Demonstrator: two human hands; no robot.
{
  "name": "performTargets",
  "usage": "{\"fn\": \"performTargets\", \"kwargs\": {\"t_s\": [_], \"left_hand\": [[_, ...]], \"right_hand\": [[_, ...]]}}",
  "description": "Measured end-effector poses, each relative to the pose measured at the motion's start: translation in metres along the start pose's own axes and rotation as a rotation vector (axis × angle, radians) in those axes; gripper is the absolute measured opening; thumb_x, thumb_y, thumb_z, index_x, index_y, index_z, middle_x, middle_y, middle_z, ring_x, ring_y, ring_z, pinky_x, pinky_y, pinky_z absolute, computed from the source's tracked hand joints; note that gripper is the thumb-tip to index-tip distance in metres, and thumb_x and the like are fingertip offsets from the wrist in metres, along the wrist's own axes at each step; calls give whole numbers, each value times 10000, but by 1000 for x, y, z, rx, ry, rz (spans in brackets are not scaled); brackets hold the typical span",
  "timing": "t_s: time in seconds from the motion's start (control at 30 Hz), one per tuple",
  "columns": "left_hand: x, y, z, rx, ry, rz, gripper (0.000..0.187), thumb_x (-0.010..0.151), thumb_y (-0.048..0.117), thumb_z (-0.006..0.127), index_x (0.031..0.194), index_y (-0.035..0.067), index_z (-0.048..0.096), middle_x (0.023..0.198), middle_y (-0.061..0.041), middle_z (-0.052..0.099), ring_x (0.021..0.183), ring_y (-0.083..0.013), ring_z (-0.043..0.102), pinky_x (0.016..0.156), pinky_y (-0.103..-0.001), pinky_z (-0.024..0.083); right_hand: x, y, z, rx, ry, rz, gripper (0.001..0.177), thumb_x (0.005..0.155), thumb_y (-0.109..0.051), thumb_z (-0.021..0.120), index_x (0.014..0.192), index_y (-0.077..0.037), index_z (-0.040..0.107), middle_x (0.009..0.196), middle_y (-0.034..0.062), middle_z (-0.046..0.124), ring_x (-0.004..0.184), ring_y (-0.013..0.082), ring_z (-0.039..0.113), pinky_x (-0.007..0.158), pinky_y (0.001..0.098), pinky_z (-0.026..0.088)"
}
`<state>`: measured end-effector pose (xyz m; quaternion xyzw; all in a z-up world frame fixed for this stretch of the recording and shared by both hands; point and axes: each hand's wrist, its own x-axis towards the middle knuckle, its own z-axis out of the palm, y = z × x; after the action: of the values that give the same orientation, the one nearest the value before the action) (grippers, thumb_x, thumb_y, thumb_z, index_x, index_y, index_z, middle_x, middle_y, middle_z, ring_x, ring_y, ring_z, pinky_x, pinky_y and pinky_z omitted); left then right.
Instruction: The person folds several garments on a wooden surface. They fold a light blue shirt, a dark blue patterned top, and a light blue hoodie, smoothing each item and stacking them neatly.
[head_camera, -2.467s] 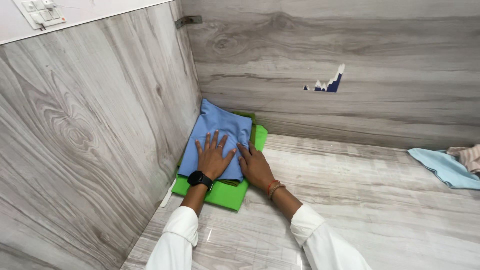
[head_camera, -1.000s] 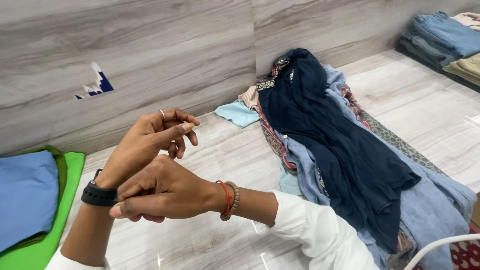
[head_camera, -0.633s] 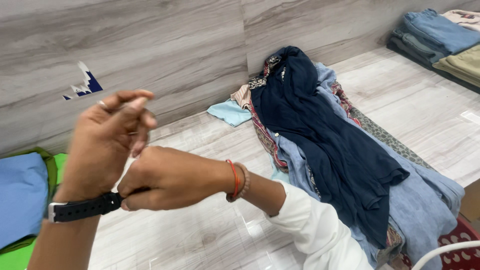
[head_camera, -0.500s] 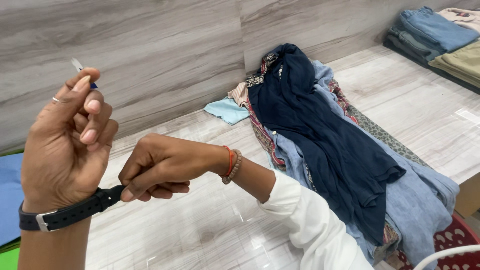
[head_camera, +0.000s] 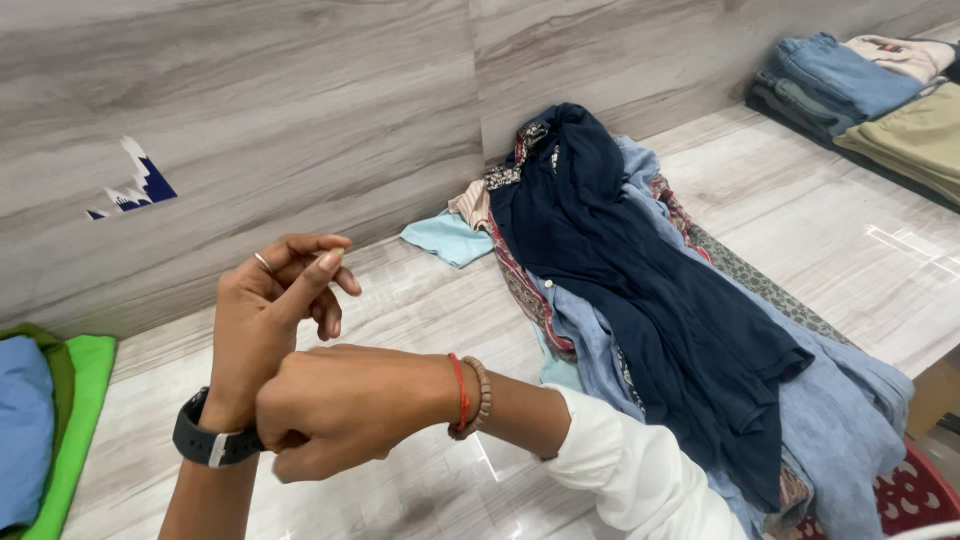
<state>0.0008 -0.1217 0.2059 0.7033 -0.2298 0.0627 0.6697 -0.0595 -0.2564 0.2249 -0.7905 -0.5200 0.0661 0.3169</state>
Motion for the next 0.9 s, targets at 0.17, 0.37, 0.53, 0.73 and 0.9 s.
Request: {"fn": "performTargets", "kwargs": {"t_s": [0.17,0.37,0.53,0.73,0.9], "left_hand": [[6,-7,-25,-327,-23,-119,230,1000,163,625,1148,0,690,815,-54,705,582,-78,582,508,-224,476],[-3,-55,-62,-614,-24,-348,242,990,184,645,1142,1,693,842,-22,684,598,-62,555,539,-213,469],[-17,-68,-79,-655,-8,-391,238,1002,215,635,1132,22,685,853,-31,680,622,-69,568,559,-219,475],[-20,-48,-92,-310,-42,-259,266,999,265,601,1079,32,700,833,-59,733,605,-83,612,535,-230,496],[-17,-33,-88,214,153,-129,241,979,257,614,1012,44,722,747,-46,759,537,-86,646,490,-238,505]], "right_hand": [[-26,39,-65,28,160,335,335,868,-351,757,906,-21,720,748,64,749,577,118,752,486,241,614],[-124,203,-129,-886,761,937,466,887,-550,776,1083,-129,820,940,174,762,879,397,713,741,510,551],[-209,364,-131,-982,558,1371,770,730,-681,825,972,49,787,967,299,757,905,448,745,715,528,600],[-223,426,-111,-872,900,1051,446,938,-356,727,916,89,709,851,281,735,797,385,746,716,450,600],[-202,410,-122,-896,1036,766,347,1052,-277,611,1033,69,639,940,244,676,866,361,678,780,427,552]]}}
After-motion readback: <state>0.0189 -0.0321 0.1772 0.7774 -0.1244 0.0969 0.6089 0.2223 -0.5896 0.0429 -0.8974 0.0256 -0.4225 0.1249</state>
